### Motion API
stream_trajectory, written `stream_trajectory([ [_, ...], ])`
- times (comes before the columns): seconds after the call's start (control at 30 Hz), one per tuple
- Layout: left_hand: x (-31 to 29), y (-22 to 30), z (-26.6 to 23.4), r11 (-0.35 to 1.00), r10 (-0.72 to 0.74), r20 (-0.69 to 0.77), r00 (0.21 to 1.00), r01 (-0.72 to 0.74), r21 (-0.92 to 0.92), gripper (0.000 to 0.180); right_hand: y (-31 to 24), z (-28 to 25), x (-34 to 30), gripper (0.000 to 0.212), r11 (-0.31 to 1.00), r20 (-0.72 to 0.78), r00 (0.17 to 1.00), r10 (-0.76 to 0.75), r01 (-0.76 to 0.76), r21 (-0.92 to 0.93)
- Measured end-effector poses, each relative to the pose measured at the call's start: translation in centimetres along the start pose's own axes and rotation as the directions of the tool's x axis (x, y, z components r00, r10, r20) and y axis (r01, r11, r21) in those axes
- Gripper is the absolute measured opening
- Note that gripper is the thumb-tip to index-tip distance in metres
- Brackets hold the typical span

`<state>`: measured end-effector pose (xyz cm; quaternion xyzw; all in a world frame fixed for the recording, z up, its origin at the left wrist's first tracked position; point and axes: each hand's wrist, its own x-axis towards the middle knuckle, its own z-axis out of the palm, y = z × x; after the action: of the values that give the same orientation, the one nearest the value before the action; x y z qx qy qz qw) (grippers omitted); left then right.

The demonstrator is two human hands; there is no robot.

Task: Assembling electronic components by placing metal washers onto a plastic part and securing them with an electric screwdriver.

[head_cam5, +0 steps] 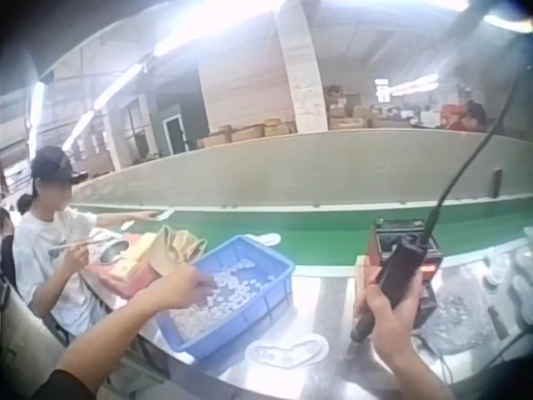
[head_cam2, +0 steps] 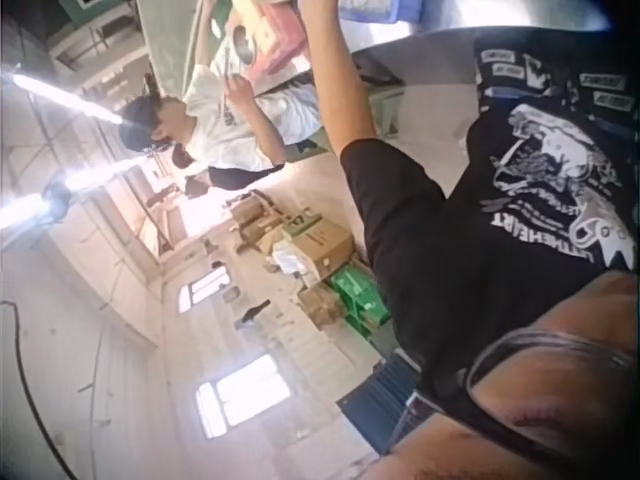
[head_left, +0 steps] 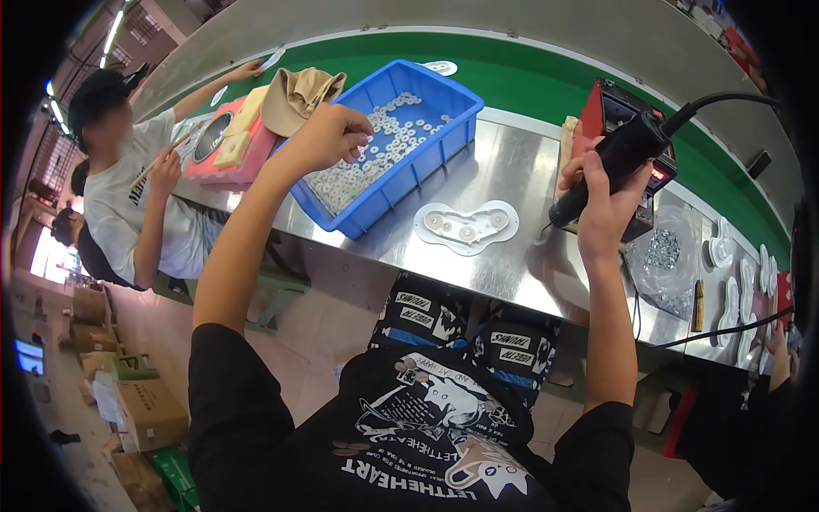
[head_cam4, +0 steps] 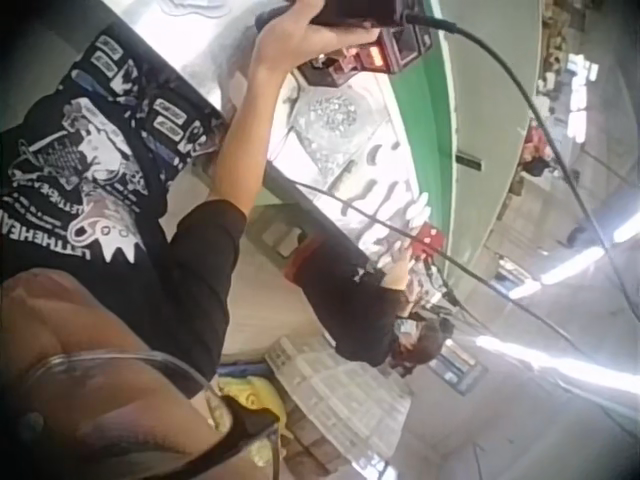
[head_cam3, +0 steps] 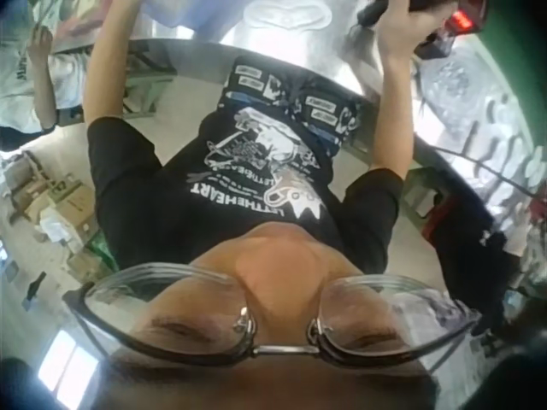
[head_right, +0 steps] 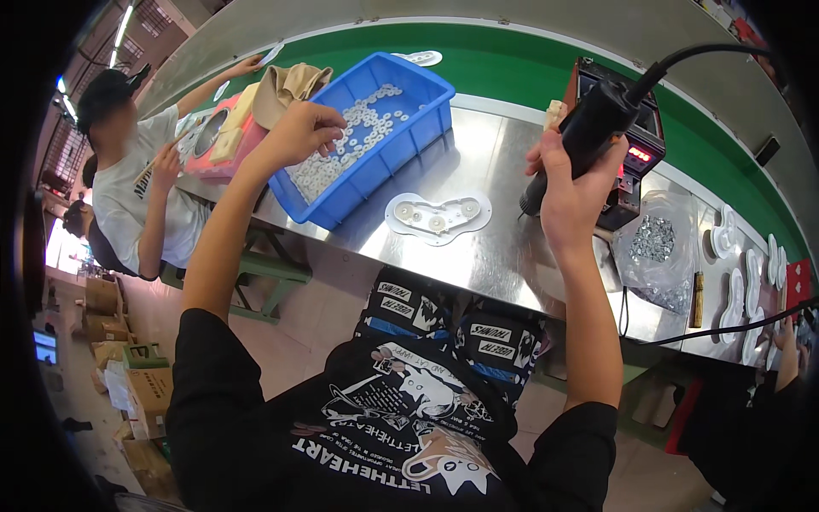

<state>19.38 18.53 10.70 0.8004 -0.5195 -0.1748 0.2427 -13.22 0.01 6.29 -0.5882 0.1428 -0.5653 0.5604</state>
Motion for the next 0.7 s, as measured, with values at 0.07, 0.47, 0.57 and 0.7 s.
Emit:
stream_trajectory([
  [0.07,-0.9,0.7,0.5,0.996,0.047,-0.062,0.997,-0.051,-0.069,0.016,0.5,-0.3,0.3,0.051,1.0,-0.003,1.0,-0.003,0.003,0.011],
  [0.47,-7.4,9.0,14.8,0.419,-0.145,-0.089,0.985,-0.02,-0.908,0.017,-2.8,-1.3,-0.5,0.046,-0.045,0.398,0.48,-0.782,0.594,-0.803],
  [0.57,-6.5,9.8,15.7,0.346,-0.146,-0.101,0.984,-0.044,-0.937,0.017,-2.4,0.0,-2.7,0.026,0.249,0.562,0.602,-0.567,0.776,-0.58],
  [0.7,-6.0,10.6,16.6,0.269,-0.173,-0.125,0.977,-0.075,-0.96,0.016,-0.4,3.3,-5.9,0.02,0.715,0.576,0.811,-0.103,0.463,-0.523],
])
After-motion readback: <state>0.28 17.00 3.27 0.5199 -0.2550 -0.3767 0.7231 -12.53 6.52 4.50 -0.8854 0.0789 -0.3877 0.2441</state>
